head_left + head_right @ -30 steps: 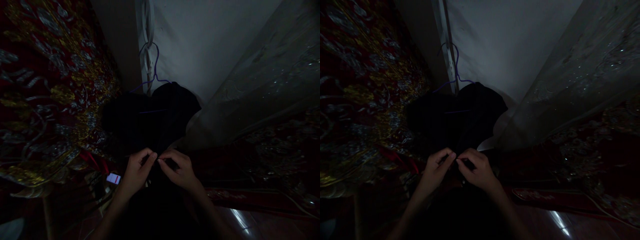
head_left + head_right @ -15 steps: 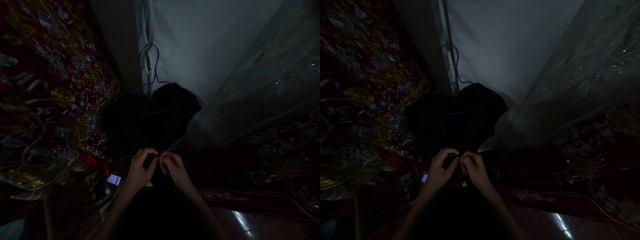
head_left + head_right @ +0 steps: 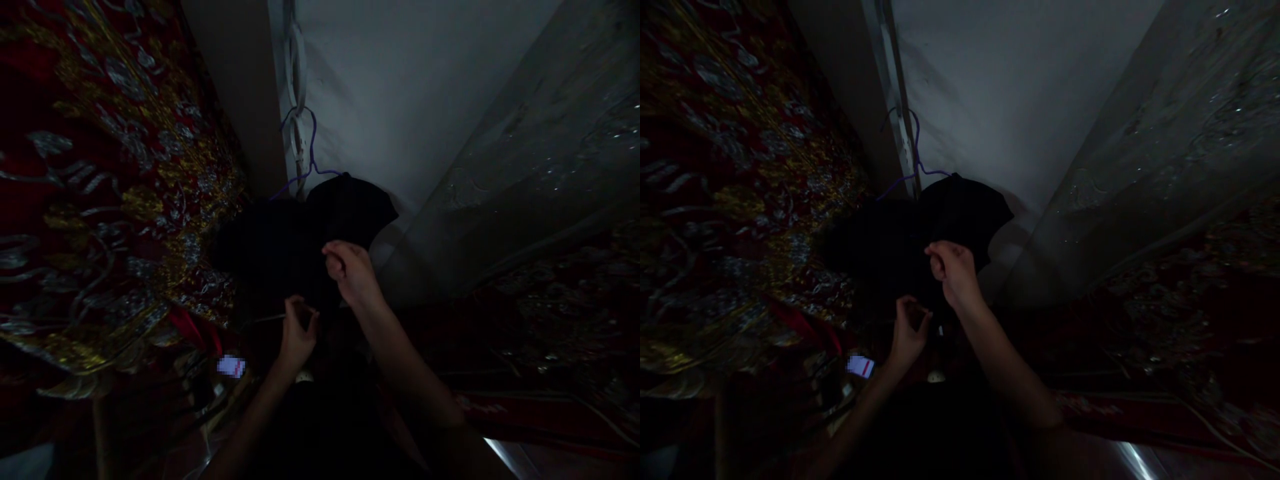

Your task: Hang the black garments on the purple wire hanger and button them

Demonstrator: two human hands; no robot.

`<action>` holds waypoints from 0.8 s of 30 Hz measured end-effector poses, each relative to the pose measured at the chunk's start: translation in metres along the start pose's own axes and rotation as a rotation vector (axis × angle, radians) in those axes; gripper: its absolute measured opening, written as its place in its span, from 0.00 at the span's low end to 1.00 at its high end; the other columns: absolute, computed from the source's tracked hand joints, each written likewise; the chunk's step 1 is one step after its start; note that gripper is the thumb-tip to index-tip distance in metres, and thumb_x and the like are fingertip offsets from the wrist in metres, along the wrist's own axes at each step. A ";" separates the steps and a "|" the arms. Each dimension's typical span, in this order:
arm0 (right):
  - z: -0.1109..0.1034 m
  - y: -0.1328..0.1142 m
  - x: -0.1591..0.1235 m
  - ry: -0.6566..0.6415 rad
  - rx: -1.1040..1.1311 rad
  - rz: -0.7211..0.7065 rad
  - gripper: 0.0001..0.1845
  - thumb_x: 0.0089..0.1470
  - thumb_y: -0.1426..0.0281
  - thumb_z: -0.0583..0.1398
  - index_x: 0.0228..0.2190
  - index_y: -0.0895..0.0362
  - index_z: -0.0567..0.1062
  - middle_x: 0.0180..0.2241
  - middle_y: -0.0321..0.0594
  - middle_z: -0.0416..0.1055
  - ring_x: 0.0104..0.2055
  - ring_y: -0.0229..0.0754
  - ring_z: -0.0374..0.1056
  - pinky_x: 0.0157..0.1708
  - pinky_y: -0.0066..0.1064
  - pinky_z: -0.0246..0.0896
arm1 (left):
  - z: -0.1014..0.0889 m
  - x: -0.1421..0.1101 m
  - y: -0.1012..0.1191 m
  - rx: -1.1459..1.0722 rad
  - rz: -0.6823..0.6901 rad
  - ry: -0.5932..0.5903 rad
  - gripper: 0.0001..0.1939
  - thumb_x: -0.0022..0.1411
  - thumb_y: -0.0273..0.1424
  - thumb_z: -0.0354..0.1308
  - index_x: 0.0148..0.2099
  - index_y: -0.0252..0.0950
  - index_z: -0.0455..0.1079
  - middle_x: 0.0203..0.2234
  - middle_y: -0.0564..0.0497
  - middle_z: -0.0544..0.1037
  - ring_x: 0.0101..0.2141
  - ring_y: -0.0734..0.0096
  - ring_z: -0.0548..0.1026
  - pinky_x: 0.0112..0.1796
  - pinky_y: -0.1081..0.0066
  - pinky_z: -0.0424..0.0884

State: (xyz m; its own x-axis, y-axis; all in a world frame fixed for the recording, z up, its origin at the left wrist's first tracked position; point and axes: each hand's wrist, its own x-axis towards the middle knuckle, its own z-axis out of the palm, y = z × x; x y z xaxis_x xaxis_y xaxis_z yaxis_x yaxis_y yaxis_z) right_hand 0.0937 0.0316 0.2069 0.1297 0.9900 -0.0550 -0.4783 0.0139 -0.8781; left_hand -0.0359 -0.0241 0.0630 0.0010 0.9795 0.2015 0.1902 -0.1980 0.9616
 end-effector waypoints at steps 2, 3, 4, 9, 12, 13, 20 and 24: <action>0.012 -0.024 0.018 -0.048 0.025 -0.074 0.11 0.45 0.63 0.64 0.21 0.58 0.72 0.12 0.25 0.51 0.13 0.27 0.44 0.13 0.22 0.34 | -0.001 0.008 -0.015 0.064 0.003 -0.034 0.15 0.62 0.30 0.59 0.48 0.39 0.59 0.32 0.52 0.75 0.33 0.69 0.76 0.36 0.70 0.70; 0.016 -0.032 0.022 -0.071 0.024 -0.106 0.11 0.47 0.64 0.64 0.21 0.57 0.72 0.12 0.25 0.51 0.13 0.27 0.44 0.13 0.22 0.35 | -0.003 0.013 -0.020 0.093 0.015 -0.054 0.13 0.62 0.29 0.58 0.48 0.39 0.59 0.31 0.52 0.74 0.32 0.69 0.76 0.35 0.71 0.70; 0.020 -0.038 0.024 -0.087 0.020 -0.134 0.11 0.48 0.64 0.63 0.21 0.57 0.72 0.13 0.25 0.51 0.13 0.27 0.44 0.13 0.22 0.35 | -0.006 0.020 -0.022 0.126 0.031 -0.070 0.12 0.63 0.28 0.57 0.47 0.39 0.60 0.30 0.53 0.74 0.31 0.70 0.75 0.34 0.71 0.69; 0.025 -0.032 0.015 -0.081 -0.009 -0.239 0.08 0.47 0.66 0.62 0.22 0.57 0.73 0.14 0.27 0.59 0.13 0.27 0.49 0.13 0.22 0.39 | -0.025 0.055 0.014 0.264 0.197 -0.055 0.16 0.61 0.25 0.58 0.50 0.37 0.64 0.32 0.52 0.75 0.34 0.69 0.76 0.38 0.69 0.71; 0.024 -0.029 0.011 -0.092 -0.109 -0.299 0.07 0.48 0.67 0.61 0.22 0.57 0.73 0.14 0.27 0.60 0.14 0.28 0.50 0.13 0.23 0.40 | -0.035 0.077 0.068 0.222 0.471 0.096 0.22 0.64 0.26 0.58 0.59 0.39 0.62 0.38 0.50 0.77 0.40 0.69 0.76 0.45 0.66 0.71; 0.024 -0.029 0.011 -0.107 -0.149 -0.322 0.07 0.48 0.68 0.60 0.22 0.57 0.73 0.14 0.27 0.59 0.14 0.28 0.50 0.13 0.23 0.40 | -0.037 0.085 0.087 0.217 0.565 0.141 0.22 0.66 0.26 0.56 0.61 0.39 0.61 0.39 0.49 0.77 0.39 0.70 0.76 0.45 0.67 0.71; 0.017 -0.026 0.022 -0.075 -0.406 -0.568 0.09 0.52 0.70 0.58 0.21 0.56 0.68 0.19 0.29 0.59 0.21 0.31 0.53 0.22 0.26 0.48 | -0.035 0.128 0.153 0.426 0.834 0.085 0.06 0.68 0.26 0.53 0.42 0.36 0.72 0.34 0.49 0.76 0.35 0.71 0.74 0.38 0.71 0.70; 0.010 -0.007 0.029 -0.064 -0.447 -0.571 0.14 0.53 0.68 0.58 0.20 0.55 0.63 0.19 0.28 0.53 0.21 0.32 0.50 0.22 0.27 0.46 | -0.030 0.125 0.148 0.438 0.813 0.147 0.05 0.68 0.26 0.54 0.40 0.36 0.72 0.32 0.50 0.76 0.35 0.70 0.74 0.38 0.70 0.69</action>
State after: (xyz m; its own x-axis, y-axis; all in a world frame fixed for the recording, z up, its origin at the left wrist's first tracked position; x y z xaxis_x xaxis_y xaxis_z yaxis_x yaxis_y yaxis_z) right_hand 0.0924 0.0617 0.2166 0.1950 0.8518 0.4862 0.0515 0.4862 -0.8723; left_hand -0.0376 0.0675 0.2356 0.1776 0.5256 0.8320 0.5390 -0.7593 0.3646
